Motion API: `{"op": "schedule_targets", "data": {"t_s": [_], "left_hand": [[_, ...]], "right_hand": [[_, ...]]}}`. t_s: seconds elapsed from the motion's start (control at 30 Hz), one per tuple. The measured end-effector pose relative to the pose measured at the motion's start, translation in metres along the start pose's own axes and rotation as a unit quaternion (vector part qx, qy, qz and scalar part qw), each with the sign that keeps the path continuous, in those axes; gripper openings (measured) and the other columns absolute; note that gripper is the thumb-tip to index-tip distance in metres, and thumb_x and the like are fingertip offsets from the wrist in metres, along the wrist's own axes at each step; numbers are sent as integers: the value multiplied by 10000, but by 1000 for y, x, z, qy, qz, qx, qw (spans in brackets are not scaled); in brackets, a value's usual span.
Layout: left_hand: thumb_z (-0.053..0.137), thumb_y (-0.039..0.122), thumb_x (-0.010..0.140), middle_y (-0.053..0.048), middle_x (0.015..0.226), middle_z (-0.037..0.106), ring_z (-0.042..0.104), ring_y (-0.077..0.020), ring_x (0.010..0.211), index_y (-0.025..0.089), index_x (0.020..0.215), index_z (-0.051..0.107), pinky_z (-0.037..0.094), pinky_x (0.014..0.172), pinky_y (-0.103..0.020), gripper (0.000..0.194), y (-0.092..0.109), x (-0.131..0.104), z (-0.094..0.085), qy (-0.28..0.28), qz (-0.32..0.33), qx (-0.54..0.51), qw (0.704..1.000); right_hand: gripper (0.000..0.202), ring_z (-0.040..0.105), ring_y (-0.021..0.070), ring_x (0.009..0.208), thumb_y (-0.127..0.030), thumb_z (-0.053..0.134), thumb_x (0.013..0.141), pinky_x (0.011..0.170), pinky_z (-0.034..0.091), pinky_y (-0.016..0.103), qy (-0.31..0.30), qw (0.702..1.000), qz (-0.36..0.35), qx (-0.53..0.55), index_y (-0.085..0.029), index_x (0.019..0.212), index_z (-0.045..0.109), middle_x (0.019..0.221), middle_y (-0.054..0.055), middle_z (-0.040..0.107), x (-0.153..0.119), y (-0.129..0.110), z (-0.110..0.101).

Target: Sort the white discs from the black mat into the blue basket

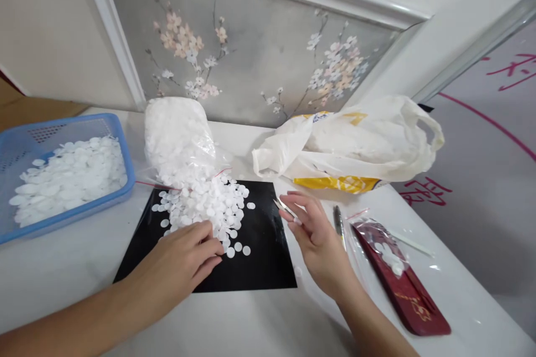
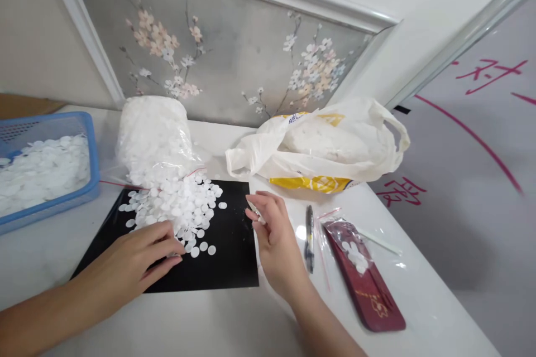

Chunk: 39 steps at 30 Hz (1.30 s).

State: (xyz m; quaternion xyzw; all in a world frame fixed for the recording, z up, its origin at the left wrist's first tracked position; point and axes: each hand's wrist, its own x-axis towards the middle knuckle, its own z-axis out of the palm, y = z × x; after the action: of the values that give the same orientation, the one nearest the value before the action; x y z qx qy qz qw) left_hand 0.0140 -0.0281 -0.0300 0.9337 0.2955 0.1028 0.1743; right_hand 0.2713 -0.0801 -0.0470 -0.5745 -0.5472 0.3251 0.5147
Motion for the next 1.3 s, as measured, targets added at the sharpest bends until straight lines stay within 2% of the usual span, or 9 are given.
{"op": "schedule_targets", "data": {"t_s": [0.17, 0.3, 0.6, 0.67, 0.77, 0.87, 0.97, 1.17, 1.3], "left_hand": [[651, 154, 846, -19, 834, 565, 553, -193, 739, 183, 826, 645, 407, 652, -301, 35, 8, 23, 2, -33, 5, 72, 997], [655, 120, 819, -2, 805, 556, 537, -186, 747, 198, 796, 625, 392, 659, -295, 87, 6, 26, 6, -16, -14, 23, 1000], [524, 122, 859, 2, 865, 594, 564, -153, 781, 207, 752, 566, 424, 684, -272, 143, 5, 18, 0, -4, -57, -154, 986], [533, 172, 867, 4, 850, 644, 596, -145, 745, 212, 750, 562, 448, 654, -262, 127, 9, 20, -5, -19, -126, -255, 958], [601, 307, 865, 8, 786, 701, 667, -158, 723, 221, 860, 575, 508, 644, -263, 90, 13, 25, -9, -44, -245, -449, 858], [670, 370, 828, -34, 896, 746, 722, -201, 859, 206, 1040, 582, 558, 787, -314, 282, 13, 27, -9, -59, -299, -571, 762], [675, 391, 826, -83, 1021, 755, 713, -230, 992, 185, 1101, 604, 528, 926, -353, 351, 10, 27, -8, -68, -333, -613, 714], [676, 358, 815, -83, 1075, 755, 696, -243, 1050, 195, 1118, 646, 499, 976, -366, 345, 7, 26, -9, -66, -348, -628, 693], [753, 300, 746, -63, 1019, 771, 695, -231, 1036, 207, 1070, 696, 512, 912, -315, 341, 6, 27, -10, -77, -333, -596, 727]], "right_hand": [[244, 702, 244, 994, -397, 702, 799, 905, 543, 413, -39, 981, 147, 120, -244, 899, 540, 896, 36, 709, -3, -6, 14], [276, 689, 184, 608, -409, 803, 675, 586, 564, 299, -88, 957, 231, 148, -197, 730, 636, 593, -6, 668, -5, -9, 22], [391, 733, 198, 781, -466, 814, 682, 737, 588, 323, -164, 917, 270, 243, -158, 907, 726, 792, 42, 727, -5, -11, 25], [386, 731, 202, 797, -454, 824, 681, 772, 586, 340, -166, 916, 268, 247, -156, 910, 734, 796, 47, 729, -4, -9, 24], [394, 730, 216, 866, -494, 763, 751, 839, 574, 375, -161, 912, 265, 268, -164, 965, 736, 887, 76, 740, -5, -7, 22], [402, 721, 234, 942, -502, 723, 793, 882, 561, 400, -154, 904, 271, 293, -180, 1033, 720, 981, 88, 732, -6, -5, 22], [373, 716, 238, 961, -473, 730, 797, 887, 562, 406, -152, 902, 277, 295, -189, 1038, 709, 997, 80, 727, -6, -6, 22], [340, 709, 241, 982, -443, 755, 776, 871, 572, 410, -162, 909, 275, 269, -211, 1017, 694, 988, 62, 735, -5, -13, 21], [368, 703, 244, 994, -430, 816, 702, 862, 572, 381, -171, 910, 276, 257, -193, 969, 729, 943, 66, 754, -4, -11, 22]]}}
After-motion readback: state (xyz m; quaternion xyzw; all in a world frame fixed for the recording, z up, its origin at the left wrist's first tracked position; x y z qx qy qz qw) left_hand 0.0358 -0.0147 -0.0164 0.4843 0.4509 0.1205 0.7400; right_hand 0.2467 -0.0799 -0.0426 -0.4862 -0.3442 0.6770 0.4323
